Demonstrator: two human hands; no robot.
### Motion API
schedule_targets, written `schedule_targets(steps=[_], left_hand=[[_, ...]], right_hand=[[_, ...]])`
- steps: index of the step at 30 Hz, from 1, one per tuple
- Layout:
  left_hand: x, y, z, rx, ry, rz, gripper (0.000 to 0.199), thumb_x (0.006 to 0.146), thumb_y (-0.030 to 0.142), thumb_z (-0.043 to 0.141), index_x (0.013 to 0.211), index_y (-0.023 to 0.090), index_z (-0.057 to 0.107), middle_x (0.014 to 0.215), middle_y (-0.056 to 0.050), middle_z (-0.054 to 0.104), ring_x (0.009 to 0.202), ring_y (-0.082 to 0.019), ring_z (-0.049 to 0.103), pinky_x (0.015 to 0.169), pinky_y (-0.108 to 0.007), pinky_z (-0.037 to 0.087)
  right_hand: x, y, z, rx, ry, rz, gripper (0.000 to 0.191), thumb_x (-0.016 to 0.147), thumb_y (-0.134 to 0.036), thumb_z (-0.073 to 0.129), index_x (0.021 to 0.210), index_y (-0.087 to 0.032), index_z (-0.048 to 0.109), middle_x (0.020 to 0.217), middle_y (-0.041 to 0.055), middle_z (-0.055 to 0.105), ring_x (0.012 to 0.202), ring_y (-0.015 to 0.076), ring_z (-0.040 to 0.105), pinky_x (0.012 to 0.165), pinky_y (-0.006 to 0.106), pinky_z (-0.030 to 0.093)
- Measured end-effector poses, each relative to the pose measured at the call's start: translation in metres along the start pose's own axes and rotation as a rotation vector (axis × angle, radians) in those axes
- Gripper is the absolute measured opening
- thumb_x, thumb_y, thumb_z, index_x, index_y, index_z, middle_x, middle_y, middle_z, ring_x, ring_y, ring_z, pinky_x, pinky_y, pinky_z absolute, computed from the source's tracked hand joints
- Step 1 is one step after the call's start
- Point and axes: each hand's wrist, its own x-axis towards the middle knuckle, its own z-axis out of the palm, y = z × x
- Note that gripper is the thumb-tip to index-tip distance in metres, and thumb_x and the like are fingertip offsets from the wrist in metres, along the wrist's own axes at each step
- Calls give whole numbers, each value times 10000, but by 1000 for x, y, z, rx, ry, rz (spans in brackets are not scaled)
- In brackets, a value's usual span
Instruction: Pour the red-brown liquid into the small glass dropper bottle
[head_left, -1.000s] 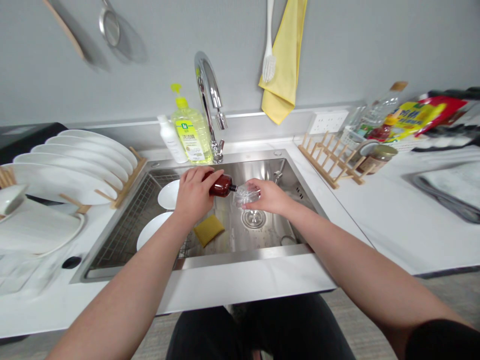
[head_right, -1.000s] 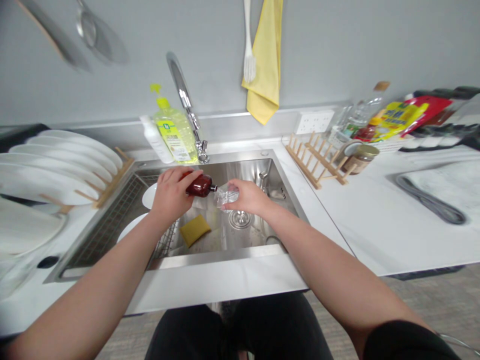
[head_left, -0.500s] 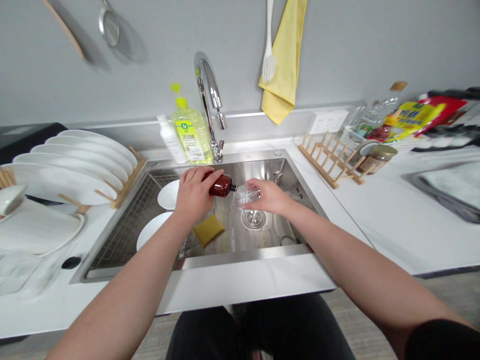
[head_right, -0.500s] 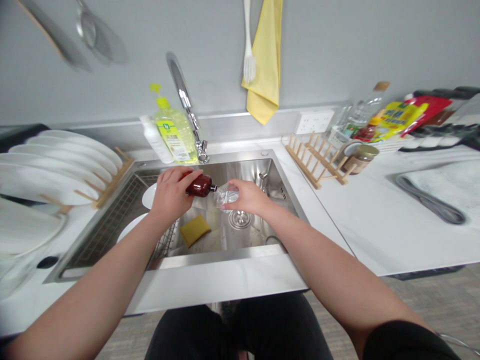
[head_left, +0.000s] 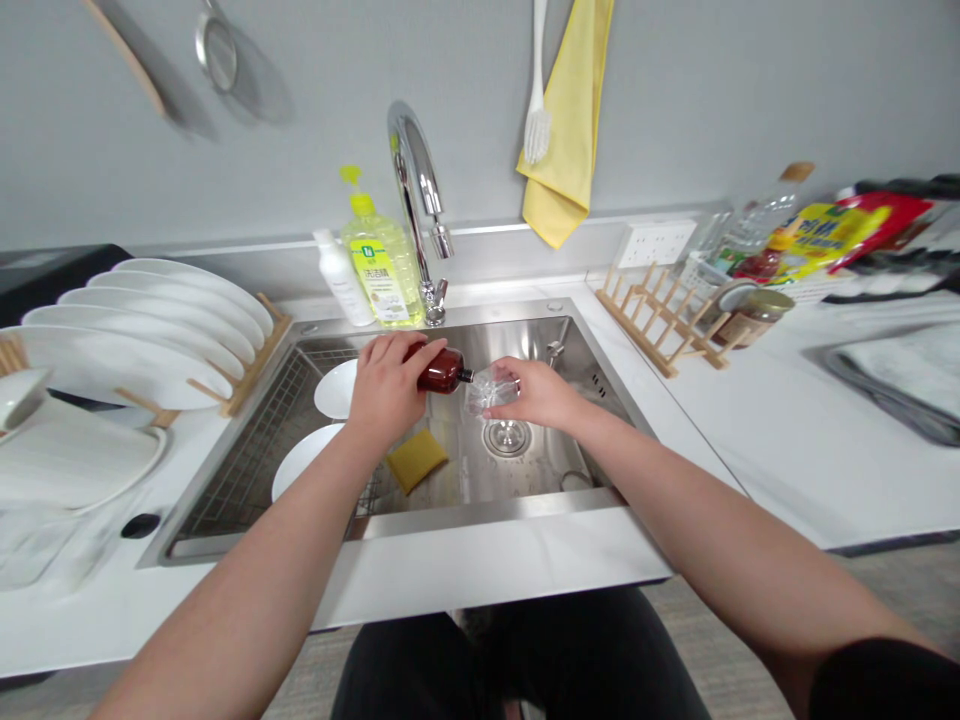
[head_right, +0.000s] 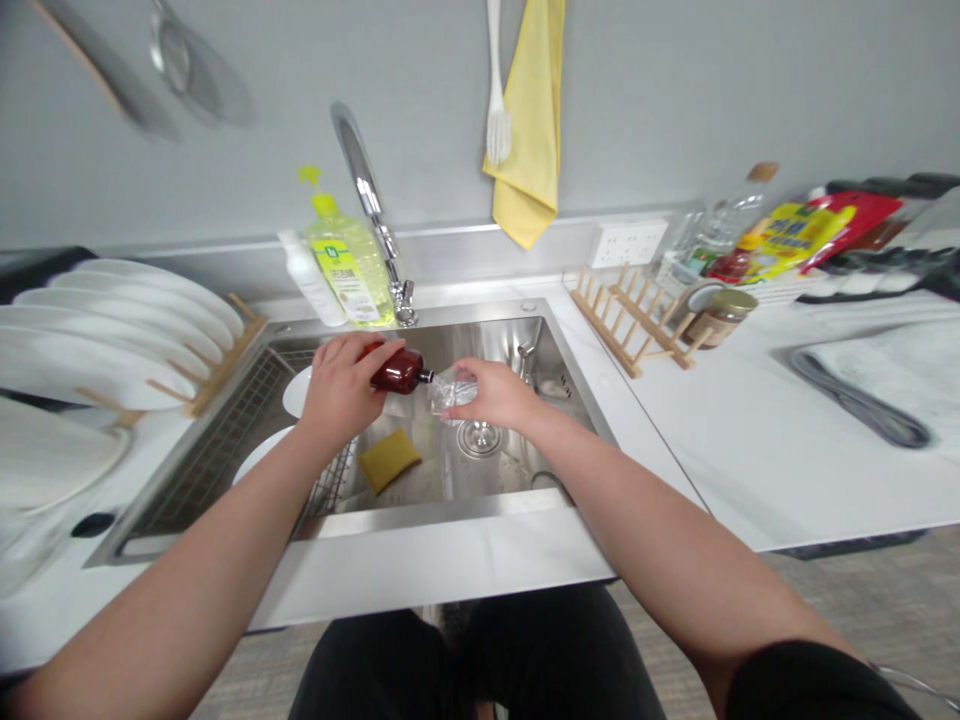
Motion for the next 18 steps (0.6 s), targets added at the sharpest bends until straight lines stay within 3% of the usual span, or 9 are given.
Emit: schedule_targets(steps=[18], left_hand=[[0,1,-1,-27,-11,-14,702,911,118,700,1581,329,703,1517,-139,698,1407,-407,594,1197,-583,427]], right_hand=[[0,0,0,11,-3,5,639,710,-493,1055,1227,-249,770,1183,62,850,1051,302,812,913,390,596]])
